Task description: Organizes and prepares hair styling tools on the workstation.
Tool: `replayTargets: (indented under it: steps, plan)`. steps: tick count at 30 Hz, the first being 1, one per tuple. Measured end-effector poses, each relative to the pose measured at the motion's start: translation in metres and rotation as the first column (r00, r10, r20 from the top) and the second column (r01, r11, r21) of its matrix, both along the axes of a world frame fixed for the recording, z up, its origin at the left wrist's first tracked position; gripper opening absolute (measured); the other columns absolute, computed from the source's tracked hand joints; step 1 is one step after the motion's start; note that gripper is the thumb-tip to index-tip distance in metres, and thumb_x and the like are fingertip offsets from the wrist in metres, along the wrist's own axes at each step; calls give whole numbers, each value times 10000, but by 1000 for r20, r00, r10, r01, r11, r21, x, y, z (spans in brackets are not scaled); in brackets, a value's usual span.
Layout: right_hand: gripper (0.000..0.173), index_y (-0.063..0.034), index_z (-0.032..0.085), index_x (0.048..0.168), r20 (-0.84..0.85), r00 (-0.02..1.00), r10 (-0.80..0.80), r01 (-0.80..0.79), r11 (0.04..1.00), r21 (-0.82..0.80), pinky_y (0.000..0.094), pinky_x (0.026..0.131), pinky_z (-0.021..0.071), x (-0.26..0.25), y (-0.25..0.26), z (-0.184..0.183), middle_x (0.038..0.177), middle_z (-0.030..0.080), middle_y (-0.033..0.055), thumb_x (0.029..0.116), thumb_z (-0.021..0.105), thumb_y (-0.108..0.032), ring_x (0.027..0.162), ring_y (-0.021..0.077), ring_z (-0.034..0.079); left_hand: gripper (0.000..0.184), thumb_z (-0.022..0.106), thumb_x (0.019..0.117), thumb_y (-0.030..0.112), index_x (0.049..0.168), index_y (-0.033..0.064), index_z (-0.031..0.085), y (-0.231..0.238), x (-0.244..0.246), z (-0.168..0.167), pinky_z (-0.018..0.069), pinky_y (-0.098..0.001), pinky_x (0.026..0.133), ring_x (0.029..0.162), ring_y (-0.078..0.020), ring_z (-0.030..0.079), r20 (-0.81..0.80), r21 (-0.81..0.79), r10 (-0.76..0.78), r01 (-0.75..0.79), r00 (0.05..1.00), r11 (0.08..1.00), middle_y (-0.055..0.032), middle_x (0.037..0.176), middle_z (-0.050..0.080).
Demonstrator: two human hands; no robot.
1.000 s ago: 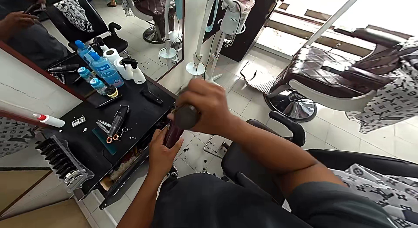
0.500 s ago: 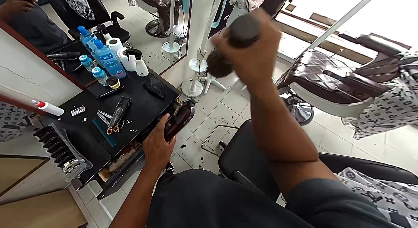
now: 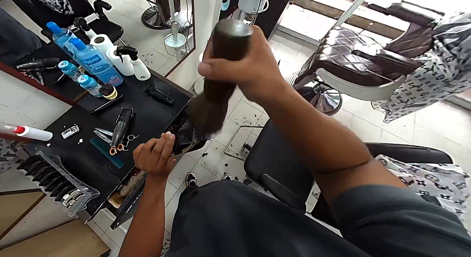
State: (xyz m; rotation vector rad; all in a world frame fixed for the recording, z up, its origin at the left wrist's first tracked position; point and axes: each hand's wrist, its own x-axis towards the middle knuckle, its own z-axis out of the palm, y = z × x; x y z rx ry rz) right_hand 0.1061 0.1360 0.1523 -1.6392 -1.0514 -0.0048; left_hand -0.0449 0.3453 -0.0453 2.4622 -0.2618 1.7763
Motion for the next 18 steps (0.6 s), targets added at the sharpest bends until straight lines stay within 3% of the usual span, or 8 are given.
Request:
replayTargets:
  steps: [2, 5, 8, 9, 11, 14, 16, 18]
  plan:
    - [214, -45, 681, 873, 86, 991, 107, -99, 991, -90, 279, 609, 569, -12, 3, -1, 757, 685, 11, 815, 801, -212, 683, 70, 665, 187, 586, 1008, 120, 1182, 137, 654, 2, -1, 2, 415, -339, 833, 923, -190, 601, 0, 18, -4, 4, 1000, 1000, -13, 1064, 705]
    - [359, -33, 704, 953, 328, 942, -74, 202, 905, -374, 495, 703, 523, 9, 3, -12, 886, 678, 88, 818, 790, -354, 823, 215, 671, 178, 596, 1004, 114, 1164, 136, 670, 4, -5, 3, 417, -346, 825, 916, -200, 604, -12, 35, -28, 28, 1000, 999, -15, 1062, 717]
    - [175, -95, 661, 872, -1, 1000, 25, -25, 999, -21, 254, 624, 570, 6, 0, 1, 755, 672, -38, 848, 787, -213, 679, 34, 649, 174, 586, 1009, 128, 1166, 148, 658, -2, 0, -1, 411, -338, 836, 909, -190, 593, -1, -7, -46, 46, 999, 999, -7, 1051, 703]
    - [171, -93, 669, 869, -43, 996, 73, -74, 997, -19, 256, 609, 580, 1, 1, -2, 743, 680, -36, 843, 790, -212, 665, 34, 656, 169, 587, 1008, 143, 1164, 151, 649, -5, -1, -3, 416, -336, 850, 921, -190, 595, -17, -53, -44, 43, 999, 998, -10, 1047, 694]
    - [301, -94, 719, 928, 195, 974, -117, 172, 940, -295, 391, 645, 550, 8, 1, -20, 826, 695, 15, 822, 796, -365, 743, 132, 669, 198, 655, 983, 189, 1169, 122, 654, -14, -3, -6, 470, -345, 886, 976, -212, 626, -124, -258, -53, 19, 991, 966, -68, 1054, 677]
    - [423, -21, 708, 1054, 243, 893, -379, 450, 777, -440, 630, 790, 518, 36, -28, -67, 1013, 688, 166, 853, 796, -383, 933, 355, 677, 513, 793, 844, 109, 1295, -51, 607, -18, -6, 8, 542, -462, 909, 1055, -293, 647, -472, -713, -202, -238, 858, 659, -223, 1176, 638]
    - [367, -47, 712, 1013, -36, 833, -552, 495, 773, -397, 538, 789, 544, 38, -57, -96, 922, 699, 108, 863, 804, -368, 861, 245, 676, 671, 778, 885, 141, 1465, 19, 462, 2, 7, 13, 533, -542, 930, 1064, -331, 660, -637, -753, -307, -485, 707, 444, -229, 1234, 639]
    - [340, -67, 689, 994, -214, 769, -602, 506, 779, -371, 490, 719, 549, 22, -84, -130, 854, 673, 86, 889, 792, -373, 762, 200, 649, 789, 753, 910, 175, 1558, 90, 311, 27, 22, -4, 569, -580, 808, 892, -371, 692, -703, -710, -328, -596, 631, 375, -254, 1149, 656]
